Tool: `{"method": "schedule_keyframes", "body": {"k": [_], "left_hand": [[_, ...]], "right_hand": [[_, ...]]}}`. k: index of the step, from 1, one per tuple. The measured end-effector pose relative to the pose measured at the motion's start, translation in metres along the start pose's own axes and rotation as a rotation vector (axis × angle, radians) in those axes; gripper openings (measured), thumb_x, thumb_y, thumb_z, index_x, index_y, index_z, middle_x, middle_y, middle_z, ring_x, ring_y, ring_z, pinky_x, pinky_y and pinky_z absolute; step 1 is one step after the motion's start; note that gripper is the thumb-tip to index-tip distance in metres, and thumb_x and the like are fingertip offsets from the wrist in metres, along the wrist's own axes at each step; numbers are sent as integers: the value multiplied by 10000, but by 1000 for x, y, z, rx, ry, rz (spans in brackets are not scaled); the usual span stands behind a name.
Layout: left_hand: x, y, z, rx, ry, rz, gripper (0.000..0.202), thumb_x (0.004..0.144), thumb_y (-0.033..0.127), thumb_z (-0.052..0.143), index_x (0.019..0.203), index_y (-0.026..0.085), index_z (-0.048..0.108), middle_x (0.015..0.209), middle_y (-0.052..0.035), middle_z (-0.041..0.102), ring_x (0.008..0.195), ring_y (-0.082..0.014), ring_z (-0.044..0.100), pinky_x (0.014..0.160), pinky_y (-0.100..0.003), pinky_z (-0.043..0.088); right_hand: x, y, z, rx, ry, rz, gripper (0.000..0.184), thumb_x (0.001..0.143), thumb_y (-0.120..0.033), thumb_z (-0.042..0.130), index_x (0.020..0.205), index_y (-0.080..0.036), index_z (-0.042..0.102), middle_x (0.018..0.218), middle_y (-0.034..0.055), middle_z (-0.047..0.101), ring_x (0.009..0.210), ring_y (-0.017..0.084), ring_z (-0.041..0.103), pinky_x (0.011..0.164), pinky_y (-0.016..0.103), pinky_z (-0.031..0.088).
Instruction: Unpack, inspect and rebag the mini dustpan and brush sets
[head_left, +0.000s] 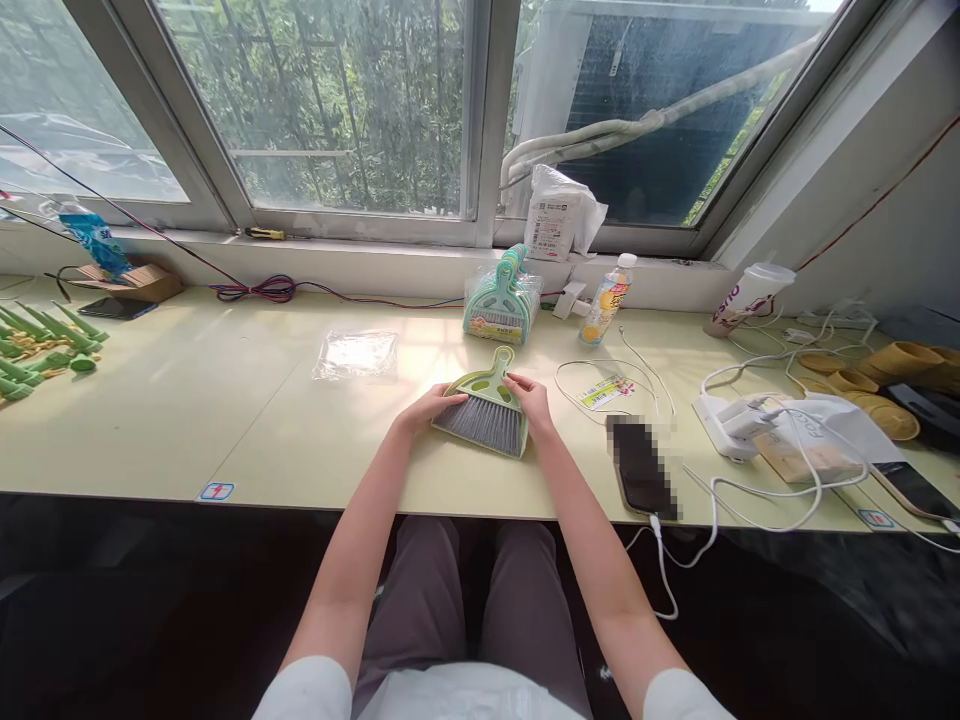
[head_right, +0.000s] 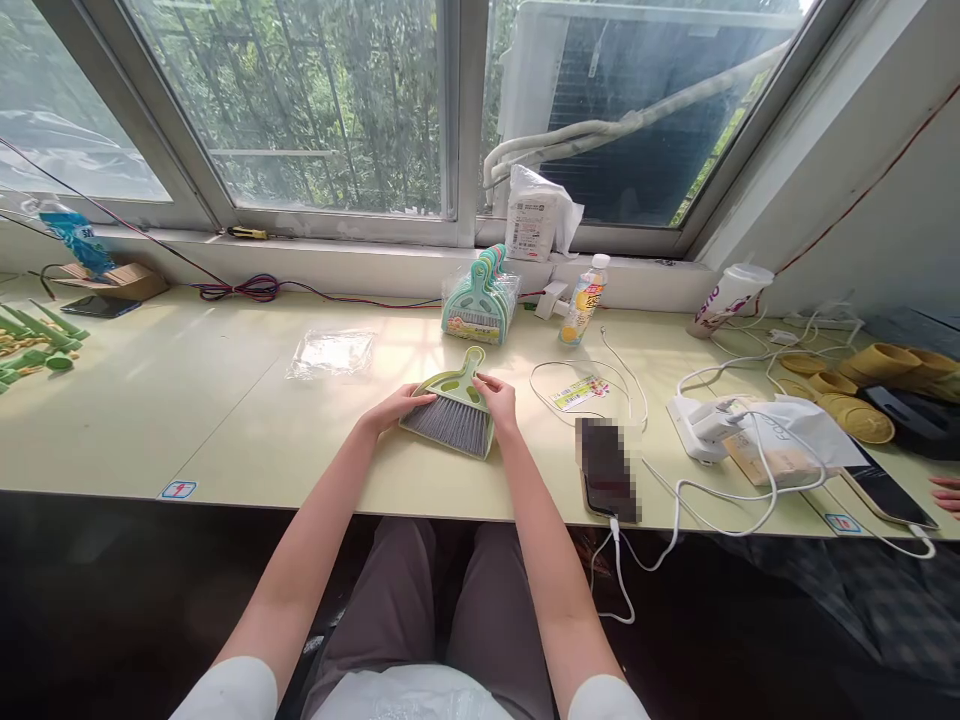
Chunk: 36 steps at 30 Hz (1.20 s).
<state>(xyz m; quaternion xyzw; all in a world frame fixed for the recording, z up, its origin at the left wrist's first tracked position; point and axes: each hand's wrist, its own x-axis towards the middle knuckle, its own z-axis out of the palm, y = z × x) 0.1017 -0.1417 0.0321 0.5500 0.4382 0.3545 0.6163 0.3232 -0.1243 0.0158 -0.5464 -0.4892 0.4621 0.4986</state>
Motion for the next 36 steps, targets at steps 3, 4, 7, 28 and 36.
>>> {"method": "schedule_keyframes", "body": {"k": [3,4,7,28,36], "left_hand": [[0,-1,1,-78,52,-2,485,687,430,777,1075,155,686,1033,-112,697,921,-263,646,769,-342,472],[1,-2,2,-106,75,11,490,700,444,770,1090,161,679,1037,-115,694,938,-270,647,780,-349,478],[5,-5,0,-161,185,85,496,735,493,739,1117,187,657,1079,-116,678,1028,-287,632,840,-363,483],[30,-23,-25,-251,632,138,364,795,415,660,1063,178,596,1086,-103,665,1009,-254,628,828,-353,497],[26,-19,-21,-227,638,109,362,784,414,666,1042,177,573,1074,-95,659,981,-238,627,820,-339,492]], "right_hand": [[2,1,-10,-380,187,-141,444,957,-426,374,1186,-184,668,1287,126,640,1253,249,532,1035,428,407],[3,2,-14,-541,290,-175,441,970,-378,337,1222,-189,645,1380,134,568,1338,261,442,1074,466,355],[9,8,-29,-919,534,-110,478,922,-275,434,1375,-141,508,1559,200,303,1465,317,179,1118,588,193],[20,25,-38,-967,459,35,377,909,-182,434,1225,-169,639,1405,156,524,1376,328,342,1071,473,276],[13,15,-38,-874,555,14,400,850,-75,384,1092,-207,674,1312,140,507,1170,263,522,952,404,395]]}}
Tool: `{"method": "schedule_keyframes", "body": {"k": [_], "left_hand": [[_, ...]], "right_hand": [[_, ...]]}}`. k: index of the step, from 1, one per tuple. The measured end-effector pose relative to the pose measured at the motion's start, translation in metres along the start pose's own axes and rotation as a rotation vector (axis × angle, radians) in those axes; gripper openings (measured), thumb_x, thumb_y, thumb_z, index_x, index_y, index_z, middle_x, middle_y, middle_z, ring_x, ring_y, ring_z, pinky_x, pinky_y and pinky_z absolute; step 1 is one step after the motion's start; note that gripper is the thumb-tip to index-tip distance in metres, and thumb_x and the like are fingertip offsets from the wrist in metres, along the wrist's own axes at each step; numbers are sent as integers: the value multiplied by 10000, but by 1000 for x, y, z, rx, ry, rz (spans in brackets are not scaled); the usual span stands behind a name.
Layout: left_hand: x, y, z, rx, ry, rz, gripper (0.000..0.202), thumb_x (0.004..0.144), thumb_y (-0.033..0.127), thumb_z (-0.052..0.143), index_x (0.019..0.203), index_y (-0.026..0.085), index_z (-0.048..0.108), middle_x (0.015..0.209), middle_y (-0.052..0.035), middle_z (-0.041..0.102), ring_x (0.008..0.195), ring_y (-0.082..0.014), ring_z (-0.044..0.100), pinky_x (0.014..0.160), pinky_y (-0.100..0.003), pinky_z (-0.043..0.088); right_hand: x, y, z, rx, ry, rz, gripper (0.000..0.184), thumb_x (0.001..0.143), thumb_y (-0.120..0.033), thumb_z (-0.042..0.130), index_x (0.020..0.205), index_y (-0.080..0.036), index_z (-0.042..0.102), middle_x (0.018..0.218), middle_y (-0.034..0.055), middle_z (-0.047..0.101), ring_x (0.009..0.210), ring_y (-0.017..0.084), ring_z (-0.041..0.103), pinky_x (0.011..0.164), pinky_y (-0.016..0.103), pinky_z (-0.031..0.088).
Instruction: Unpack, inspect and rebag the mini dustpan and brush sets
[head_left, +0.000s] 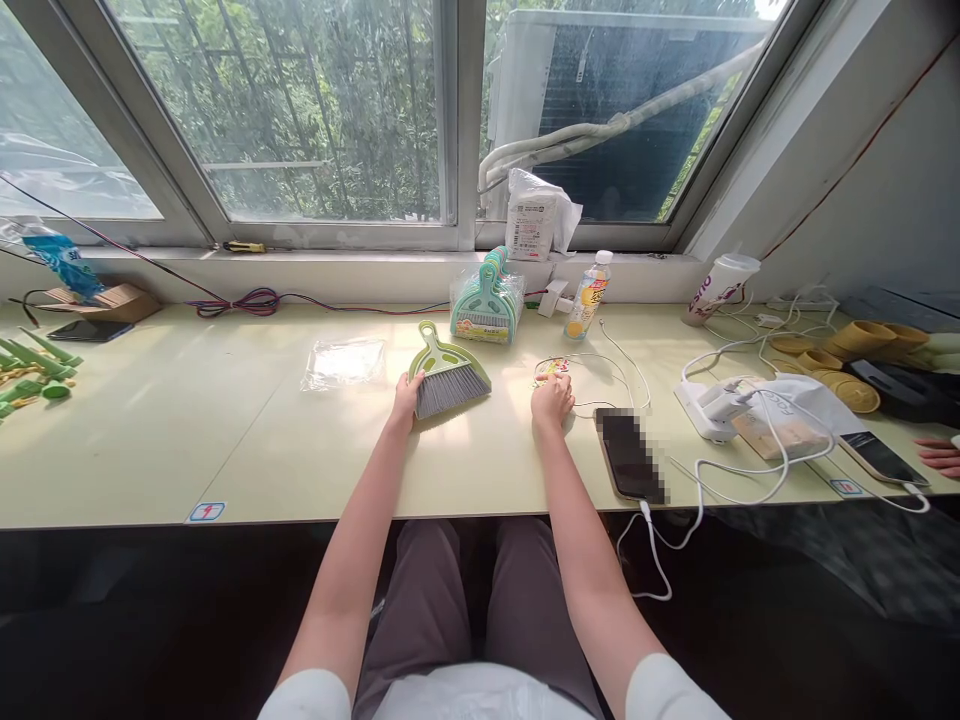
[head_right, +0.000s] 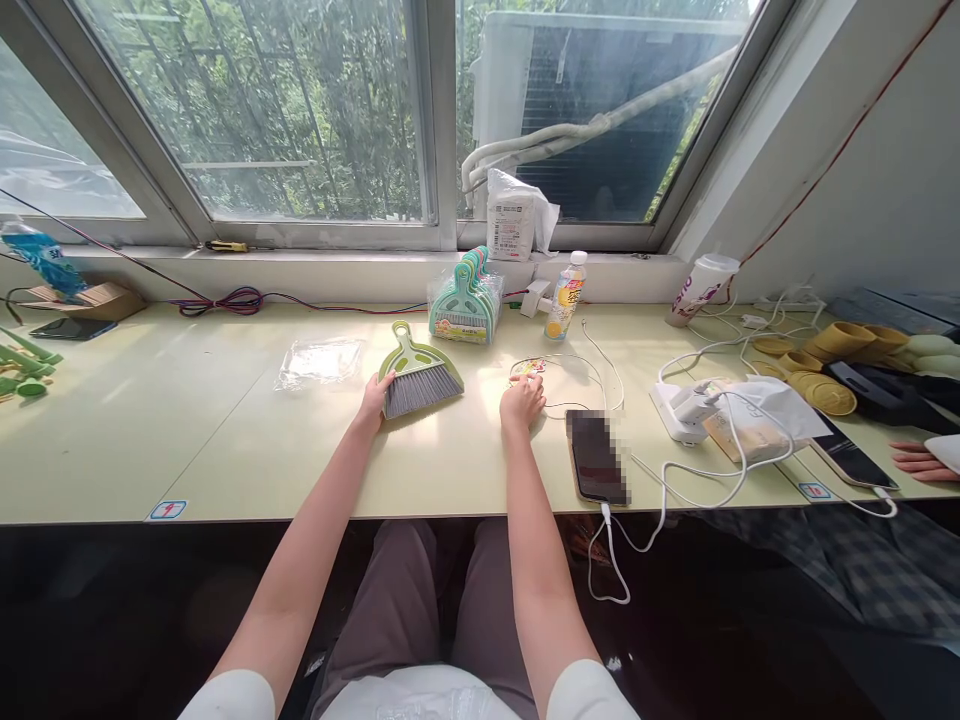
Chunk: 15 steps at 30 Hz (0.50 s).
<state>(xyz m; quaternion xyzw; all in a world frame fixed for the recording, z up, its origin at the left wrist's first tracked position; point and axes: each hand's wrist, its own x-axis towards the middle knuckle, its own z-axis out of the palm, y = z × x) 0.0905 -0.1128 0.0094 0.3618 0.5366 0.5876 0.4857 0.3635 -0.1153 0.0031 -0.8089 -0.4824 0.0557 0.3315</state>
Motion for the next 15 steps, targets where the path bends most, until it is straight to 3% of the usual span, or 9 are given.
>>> {"method": "schedule_keyframes", "body": {"k": [5,9,13,15], "left_hand": [[0,-2,0,9,-9,8,370,781,421,667,1037,172,570,1044,-99,656,982,-245,623,831,-349,488],[2,-3,-1,-16,50,24,366,789,425,651,1042,175,562,1076,-110,640,1017,-247,617,853,-352,487],[7,-2,-4,-44,173,-3,351,819,413,616,1078,195,523,1123,-116,609,1066,-248,607,860,-345,494],[9,-1,-5,-48,232,-16,363,823,407,617,1105,208,504,1128,-113,600,1106,-250,593,877,-340,491]], "right_hand": [[12,3,0,-73,30,103,418,890,-293,496,1268,-121,547,1291,228,458,1168,334,499,877,418,454],[32,14,-2,-133,-22,102,505,831,-418,629,1220,-100,576,1281,254,473,1204,367,439,920,481,417],[45,26,-6,-38,-54,138,196,854,-291,577,987,-207,694,1221,151,560,1142,323,492,938,487,375],[46,29,-6,26,-20,152,246,859,-191,505,1008,-222,698,1217,133,572,1080,287,545,920,447,385]]}}
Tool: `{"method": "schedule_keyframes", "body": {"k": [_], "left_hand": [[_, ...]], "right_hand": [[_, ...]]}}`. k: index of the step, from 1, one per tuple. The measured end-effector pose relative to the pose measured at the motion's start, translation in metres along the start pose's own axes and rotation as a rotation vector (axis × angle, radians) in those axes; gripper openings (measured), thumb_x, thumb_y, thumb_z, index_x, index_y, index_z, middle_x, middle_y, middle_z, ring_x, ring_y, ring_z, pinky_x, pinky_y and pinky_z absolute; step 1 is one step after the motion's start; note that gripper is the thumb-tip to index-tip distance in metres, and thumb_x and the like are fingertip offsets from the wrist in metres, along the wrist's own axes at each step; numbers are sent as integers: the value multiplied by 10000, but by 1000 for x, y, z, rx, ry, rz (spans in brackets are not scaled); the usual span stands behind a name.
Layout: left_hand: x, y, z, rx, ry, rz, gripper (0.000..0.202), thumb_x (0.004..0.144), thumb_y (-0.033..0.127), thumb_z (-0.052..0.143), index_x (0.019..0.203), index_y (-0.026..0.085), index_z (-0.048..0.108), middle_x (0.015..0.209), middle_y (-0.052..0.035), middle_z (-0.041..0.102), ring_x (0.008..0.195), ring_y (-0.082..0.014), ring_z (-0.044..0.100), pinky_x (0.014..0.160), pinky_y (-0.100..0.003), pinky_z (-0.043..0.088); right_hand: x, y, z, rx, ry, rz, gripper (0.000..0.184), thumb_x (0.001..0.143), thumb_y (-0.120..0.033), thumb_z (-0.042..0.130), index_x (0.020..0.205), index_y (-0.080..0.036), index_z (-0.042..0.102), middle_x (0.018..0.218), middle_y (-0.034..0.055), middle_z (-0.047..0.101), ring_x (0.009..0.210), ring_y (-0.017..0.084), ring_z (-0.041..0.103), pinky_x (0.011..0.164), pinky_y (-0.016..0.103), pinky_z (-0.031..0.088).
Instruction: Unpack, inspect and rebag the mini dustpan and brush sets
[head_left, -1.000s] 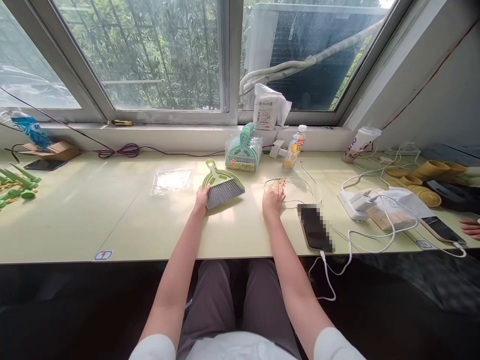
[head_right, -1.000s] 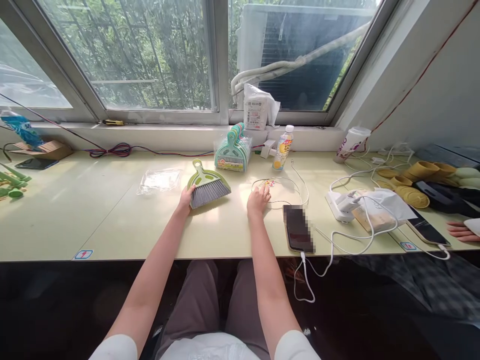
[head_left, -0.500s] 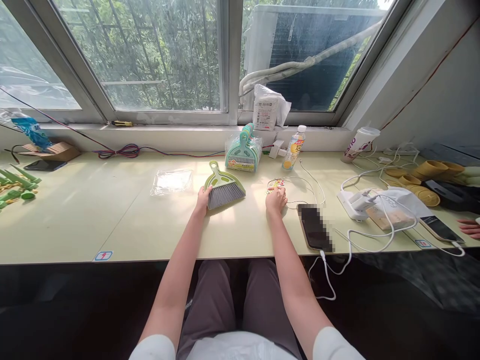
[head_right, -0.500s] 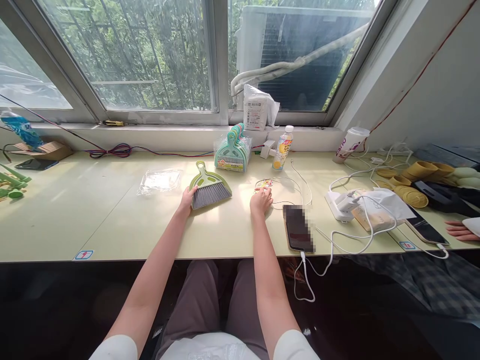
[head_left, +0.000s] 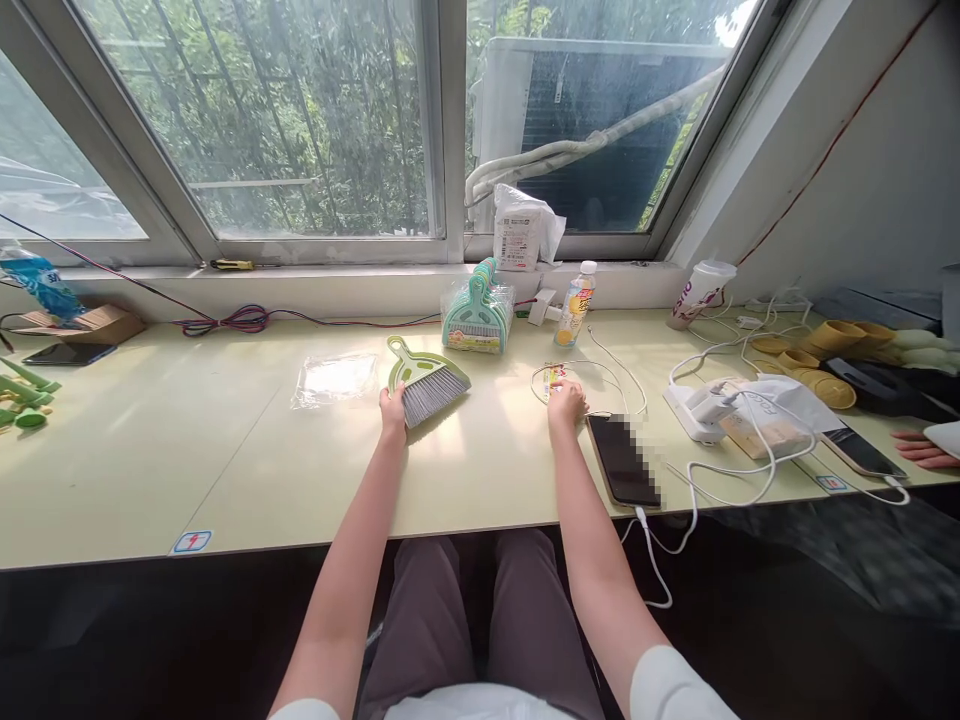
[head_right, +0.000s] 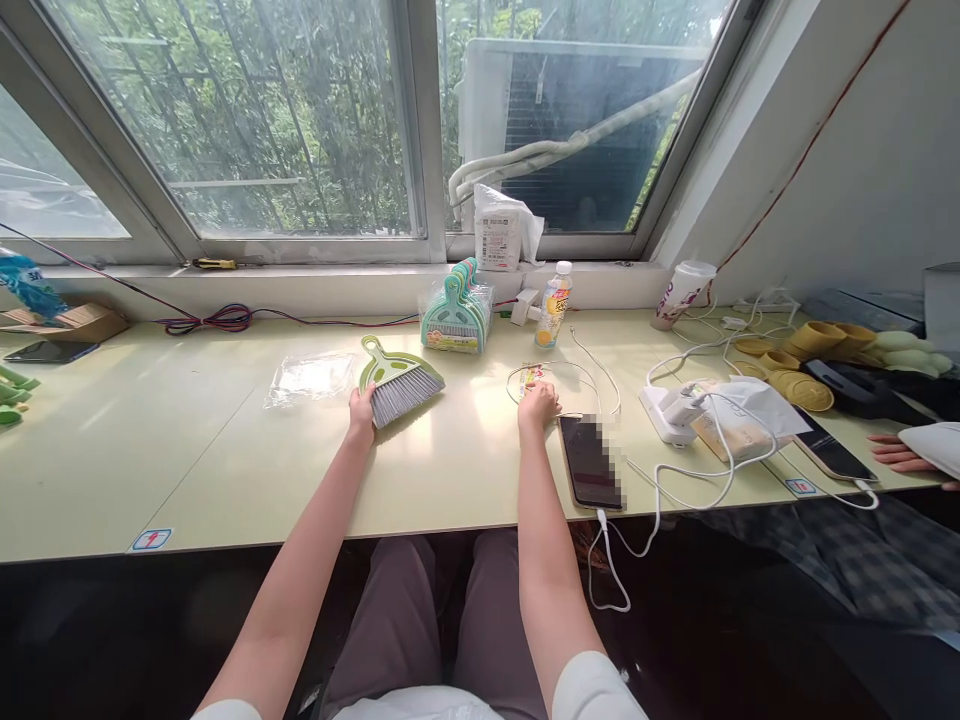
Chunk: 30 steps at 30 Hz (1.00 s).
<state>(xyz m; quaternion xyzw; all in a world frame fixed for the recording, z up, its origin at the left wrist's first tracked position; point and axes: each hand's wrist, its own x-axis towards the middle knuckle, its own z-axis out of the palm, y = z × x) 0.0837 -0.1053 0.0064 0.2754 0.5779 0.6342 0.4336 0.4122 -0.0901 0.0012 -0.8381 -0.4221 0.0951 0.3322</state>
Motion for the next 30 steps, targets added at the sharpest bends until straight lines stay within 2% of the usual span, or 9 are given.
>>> {"method": "schedule_keyframes", "body": {"k": [2,4,6,8,11,14,21,25,30], "left_hand": [[1,1,0,16,37,-18,382,823,414,623,1122,216,492,1133,-113,596,1137,-257,578,889,-340,486],[1,1,0,35,43,-21,381,824,416,623,1119,219,486,1147,-115,591,1147,-260,572,895,-338,480],[1,-1,1,50,32,-4,364,823,415,617,1099,217,485,1149,-114,587,1130,-257,579,893,-339,478],[2,-3,1,61,12,29,362,814,433,619,1075,218,489,1112,-105,597,1098,-251,593,882,-344,481],[5,-6,1,70,-5,68,384,798,475,630,1054,224,493,1032,-86,618,1054,-244,609,866,-351,485],[6,-8,1,69,18,56,366,807,457,626,1051,222,486,1041,-87,618,1044,-236,612,868,-346,482],[0,-3,2,84,35,24,281,855,410,582,1018,201,488,1057,-95,607,1040,-238,609,883,-355,476],[-2,0,2,82,50,11,276,866,397,583,1033,199,487,1061,-100,609,1068,-243,602,897,-353,475],[-1,-1,2,88,57,11,270,863,385,596,1027,195,496,1071,-106,603,1098,-251,583,916,-357,462]], "right_hand": [[-1,2,1,35,52,8,342,853,-144,471,1123,-221,667,1299,139,533,1088,268,559,917,417,390],[-4,2,1,13,110,21,366,857,-187,511,1203,-211,629,1396,153,466,1195,291,500,961,435,367],[-5,1,0,-52,138,38,370,842,-280,594,1201,-200,630,1434,171,436,1292,335,395,1020,501,304],[-5,1,-2,-96,96,51,355,819,-319,641,1156,-206,651,1409,174,468,1305,356,356,1027,547,269],[-1,2,-5,-73,-7,59,322,822,-246,622,1142,-240,655,1317,143,548,1233,339,433,981,521,318],[3,4,-4,-28,-39,67,418,804,-152,587,1206,-258,620,1252,128,583,1191,323,488,951,485,362],[7,7,3,181,10,63,531,677,-35,559,1156,-253,632,1252,111,531,1092,255,566,981,439,383],[8,9,2,304,21,60,528,607,3,563,1061,-245,668,1165,78,568,1033,224,591,962,397,431],[6,7,0,505,-4,-8,524,551,14,607,1027,-191,684,1147,77,552,847,157,644,895,337,500]]}}
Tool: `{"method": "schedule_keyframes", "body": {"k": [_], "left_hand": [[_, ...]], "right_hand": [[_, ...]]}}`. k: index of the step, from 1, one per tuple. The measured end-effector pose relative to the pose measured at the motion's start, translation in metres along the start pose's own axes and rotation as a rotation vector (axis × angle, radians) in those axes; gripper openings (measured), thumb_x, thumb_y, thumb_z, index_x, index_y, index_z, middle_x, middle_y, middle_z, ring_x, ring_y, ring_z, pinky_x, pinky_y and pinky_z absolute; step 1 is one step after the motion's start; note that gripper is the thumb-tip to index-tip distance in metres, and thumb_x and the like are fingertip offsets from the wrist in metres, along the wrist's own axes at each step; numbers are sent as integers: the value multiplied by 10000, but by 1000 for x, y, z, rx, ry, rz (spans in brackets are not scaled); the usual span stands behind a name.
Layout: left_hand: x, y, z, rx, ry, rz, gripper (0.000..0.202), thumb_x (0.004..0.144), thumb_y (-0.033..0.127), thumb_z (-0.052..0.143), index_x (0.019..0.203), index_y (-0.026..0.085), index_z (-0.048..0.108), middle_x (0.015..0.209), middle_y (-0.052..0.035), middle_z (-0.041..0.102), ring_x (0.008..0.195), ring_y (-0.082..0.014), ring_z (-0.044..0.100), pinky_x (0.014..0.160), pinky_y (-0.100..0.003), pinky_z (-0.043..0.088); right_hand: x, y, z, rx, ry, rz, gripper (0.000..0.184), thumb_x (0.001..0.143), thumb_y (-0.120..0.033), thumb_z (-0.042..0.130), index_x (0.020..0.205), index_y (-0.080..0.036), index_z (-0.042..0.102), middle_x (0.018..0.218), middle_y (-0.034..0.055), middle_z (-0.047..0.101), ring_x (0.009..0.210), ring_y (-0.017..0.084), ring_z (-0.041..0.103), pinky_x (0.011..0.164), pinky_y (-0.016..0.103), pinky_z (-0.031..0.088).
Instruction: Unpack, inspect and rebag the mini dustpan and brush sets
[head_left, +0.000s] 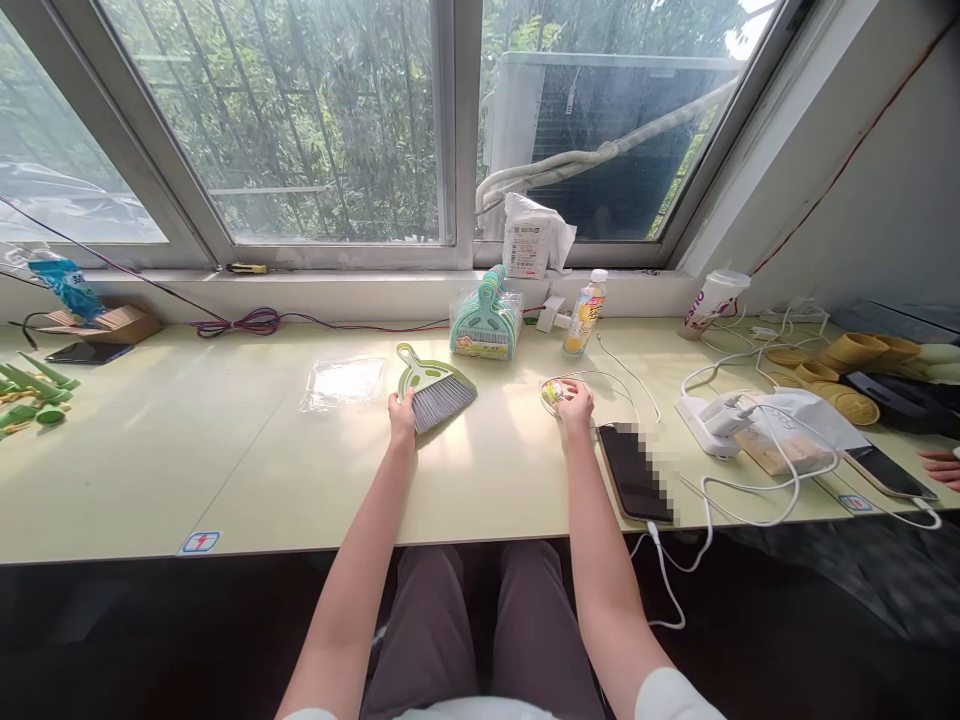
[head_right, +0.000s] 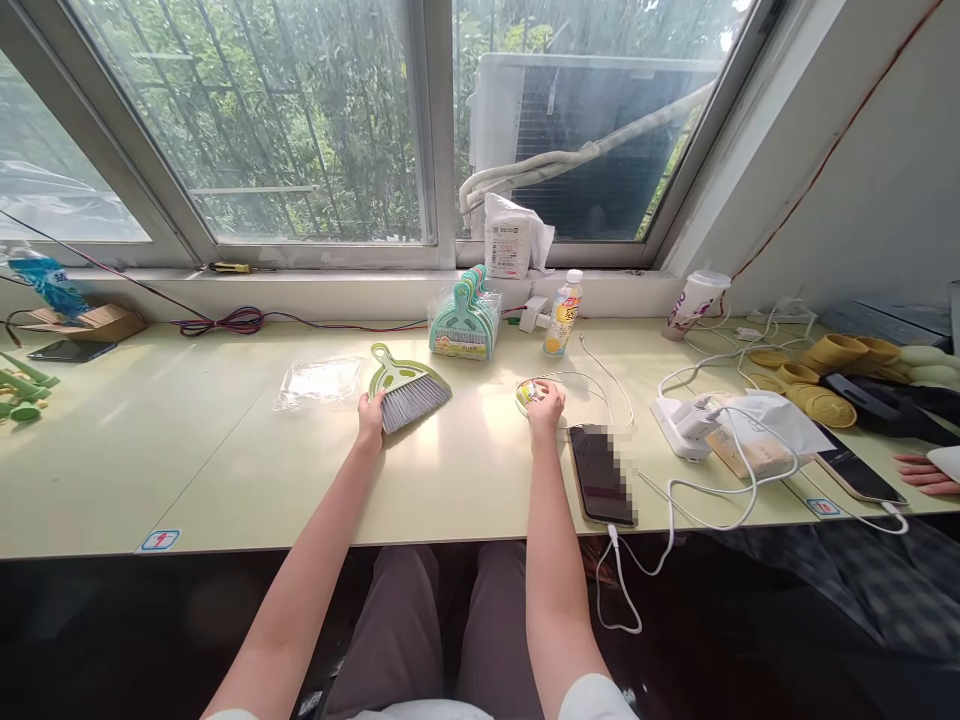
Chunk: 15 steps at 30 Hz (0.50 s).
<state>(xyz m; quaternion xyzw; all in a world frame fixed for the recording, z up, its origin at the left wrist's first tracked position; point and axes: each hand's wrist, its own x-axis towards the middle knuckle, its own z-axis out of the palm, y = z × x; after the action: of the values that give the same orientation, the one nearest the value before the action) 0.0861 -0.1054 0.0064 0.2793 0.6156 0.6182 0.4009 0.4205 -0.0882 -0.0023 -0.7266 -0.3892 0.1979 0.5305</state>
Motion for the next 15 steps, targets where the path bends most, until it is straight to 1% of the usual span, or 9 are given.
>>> {"method": "schedule_keyframes", "body": {"k": [2,5,7,9,10,11,13,15], "left_hand": [[0,-1,0,6,-1,-2,265,870,388,589,1024,195,493,1068,-105,599,1098,-251,579,911,-355,460],[1,-1,-1,3,-21,-1,237,879,376,575,1012,201,488,1061,-93,597,1064,-234,588,891,-340,464],[2,-2,-1,-5,-44,1,218,880,360,569,1008,204,486,1058,-86,595,1034,-223,594,870,-333,468],[2,-1,-1,-11,-71,3,226,875,361,575,1013,207,485,1045,-82,596,999,-220,600,845,-332,472],[2,-1,-1,-14,-86,7,239,868,372,584,1013,209,485,1032,-79,599,978,-219,604,832,-331,475],[1,0,-1,-20,-107,13,258,859,386,598,1012,212,486,1016,-74,603,955,-216,610,819,-329,478],[-2,1,0,-35,-165,28,310,830,418,636,1014,217,487,990,-62,616,914,-207,622,795,-322,489],[-8,2,1,-54,-250,37,374,798,450,675,1028,223,487,982,-56,632,883,-201,635,763,-318,507]], "right_hand": [[-1,-2,2,121,4,-31,495,540,-4,644,1002,-178,688,1167,76,541,795,131,663,865,311,525],[-3,-5,8,349,46,-59,437,552,-63,706,972,-182,678,1153,65,592,840,146,689,881,316,539],[-4,-8,11,532,49,-13,409,563,-115,752,958,-177,664,1091,66,654,886,173,693,893,343,545],[-5,-12,12,711,-11,43,365,577,-190,798,914,-169,658,1005,67,701,916,197,693,896,359,554],[-7,-16,12,789,-77,58,349,584,-232,816,888,-168,659,970,65,715,927,204,694,893,357,559],[-10,-20,11,854,-171,63,342,591,-272,829,873,-169,664,950,63,725,938,207,694,889,351,565],[-21,-29,9,919,-420,52,360,595,-334,848,874,-175,684,948,60,738,946,206,697,864,326,577],[-36,-38,9,891,-691,38,378,604,-377,852,890,-178,707,957,61,744,907,198,703,808,303,590]]}}
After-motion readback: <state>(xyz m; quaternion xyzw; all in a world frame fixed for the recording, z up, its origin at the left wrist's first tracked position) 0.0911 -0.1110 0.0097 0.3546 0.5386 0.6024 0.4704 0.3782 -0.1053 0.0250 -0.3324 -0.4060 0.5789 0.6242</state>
